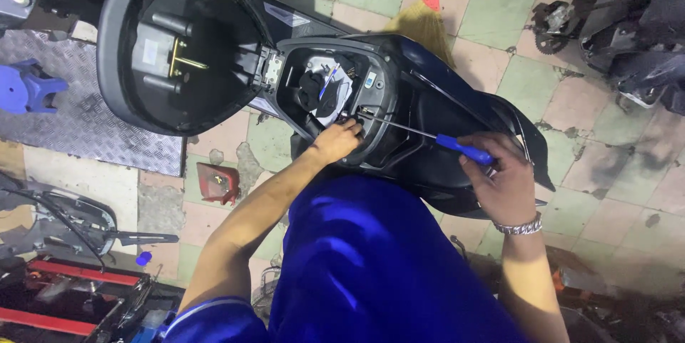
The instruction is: Disassembling motorcycle body panels and working on internal electrical components using a screwdriver and pliers
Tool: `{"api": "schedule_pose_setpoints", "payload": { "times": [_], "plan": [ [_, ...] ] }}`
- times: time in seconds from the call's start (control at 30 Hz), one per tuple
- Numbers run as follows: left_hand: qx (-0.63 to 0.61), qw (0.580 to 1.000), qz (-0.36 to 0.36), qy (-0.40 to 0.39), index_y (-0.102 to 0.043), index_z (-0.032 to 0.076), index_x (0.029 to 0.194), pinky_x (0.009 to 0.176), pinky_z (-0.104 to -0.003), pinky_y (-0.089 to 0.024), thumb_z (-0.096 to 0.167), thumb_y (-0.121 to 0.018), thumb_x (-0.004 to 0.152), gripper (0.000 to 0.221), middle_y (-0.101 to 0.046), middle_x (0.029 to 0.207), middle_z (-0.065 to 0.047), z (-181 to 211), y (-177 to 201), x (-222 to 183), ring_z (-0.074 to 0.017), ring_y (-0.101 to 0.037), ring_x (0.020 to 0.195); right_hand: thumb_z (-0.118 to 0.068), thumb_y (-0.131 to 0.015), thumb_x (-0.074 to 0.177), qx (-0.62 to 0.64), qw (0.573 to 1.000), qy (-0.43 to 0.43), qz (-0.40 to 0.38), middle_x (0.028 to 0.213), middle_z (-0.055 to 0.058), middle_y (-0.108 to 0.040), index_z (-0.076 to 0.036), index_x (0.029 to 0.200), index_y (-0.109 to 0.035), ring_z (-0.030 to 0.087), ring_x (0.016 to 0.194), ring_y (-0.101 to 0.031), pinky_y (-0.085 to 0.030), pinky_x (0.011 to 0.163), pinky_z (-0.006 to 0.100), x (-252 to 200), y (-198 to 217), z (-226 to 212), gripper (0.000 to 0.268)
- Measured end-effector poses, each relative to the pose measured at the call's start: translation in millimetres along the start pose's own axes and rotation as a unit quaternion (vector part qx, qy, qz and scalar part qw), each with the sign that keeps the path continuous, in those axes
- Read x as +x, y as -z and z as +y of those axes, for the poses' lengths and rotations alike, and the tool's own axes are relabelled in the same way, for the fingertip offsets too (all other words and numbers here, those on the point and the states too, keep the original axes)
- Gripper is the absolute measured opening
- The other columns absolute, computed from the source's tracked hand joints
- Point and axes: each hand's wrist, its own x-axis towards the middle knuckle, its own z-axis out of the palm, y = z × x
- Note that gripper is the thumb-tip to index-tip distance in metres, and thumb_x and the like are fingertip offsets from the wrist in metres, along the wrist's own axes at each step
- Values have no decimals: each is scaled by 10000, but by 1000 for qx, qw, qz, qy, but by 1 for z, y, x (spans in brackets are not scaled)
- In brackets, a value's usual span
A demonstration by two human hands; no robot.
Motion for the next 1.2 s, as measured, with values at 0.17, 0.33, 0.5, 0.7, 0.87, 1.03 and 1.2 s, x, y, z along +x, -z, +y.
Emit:
{"api": "schedule_pose_setpoints", "payload": {
  "times": [0.17, 0.33, 0.5, 0.7, 0.87, 1.03, 1.2],
  "plan": [
    [0, 992, 20, -123, -741, 197, 820, 751, -378, -554, 206, -637, 840, 106, -657, 942, -46, -7, 5, 11, -266, -567, 1029, 24, -766, 839, 18, 1000, -10, 5, 1023, 127, -729, -101, 1069, -781, 371, 1029, -700, -522, 908, 445, -7, 3, 10, 262],
    [-23, 988, -6, -151, -751, 165, 772, 724, -377, -557, 174, -674, 796, 81, -687, 898, -55, -11, 26, 24, -268, -599, 991, 42, -761, 843, 18, 999, -30, 4, 1010, 152, -723, -90, 1063, -779, 389, 1018, -699, -529, 882, 455, -10, 7, 4, 257],
    [-76, 992, -54, -83, -746, 185, 857, 768, -302, -571, 198, -719, 820, 47, -684, 898, 6, -12, 49, 24, -202, -639, 979, 77, -740, 845, 23, 999, -43, -3, 987, 202, -703, -55, 1066, -768, 431, 992, -691, -533, 857, 476, -9, 9, -8, 259],
    [-569, 776, 24, 270, -769, 150, 995, 947, -393, -534, 207, -824, 866, 152, -770, 970, -80, -25, 72, -19, -295, -714, 1050, 56, -760, 887, 94, 987, -132, 1, 1056, 166, -715, -26, 1080, -760, 300, 951, -710, -585, 783, 380, -5, -6, 2, 209],
    [-493, 664, 156, 540, -669, 94, 904, 802, -364, -545, 74, -841, 745, 235, -720, 872, -121, -80, -16, -68, -295, -700, 921, 35, -751, 902, 106, 979, -172, -7, 1033, 225, -703, 11, 1107, -736, 271, 858, -673, -587, 703, 367, 16, -42, -10, 206],
    [-390, 674, 117, 616, -778, 154, 1000, 911, -458, -572, 182, -676, 872, 166, -759, 972, -147, -136, -79, -25, -362, -718, 1020, -14, -782, 910, 4, 987, -160, 0, 954, 158, -717, -38, 1065, -762, 267, 744, -703, -566, 638, 338, 51, -92, -56, 157],
    [-182, 783, 28, 595, -653, -58, 1238, 972, -447, -584, 140, -704, 807, 478, -697, 1138, -273, -122, -86, 4, -392, -702, 1060, -56, -797, 924, -54, 992, -114, 4, 989, 187, -745, -2, 1035, -756, 381, 860, -721, -553, 728, 419, 86, -158, -69, 130]
  ]
}}
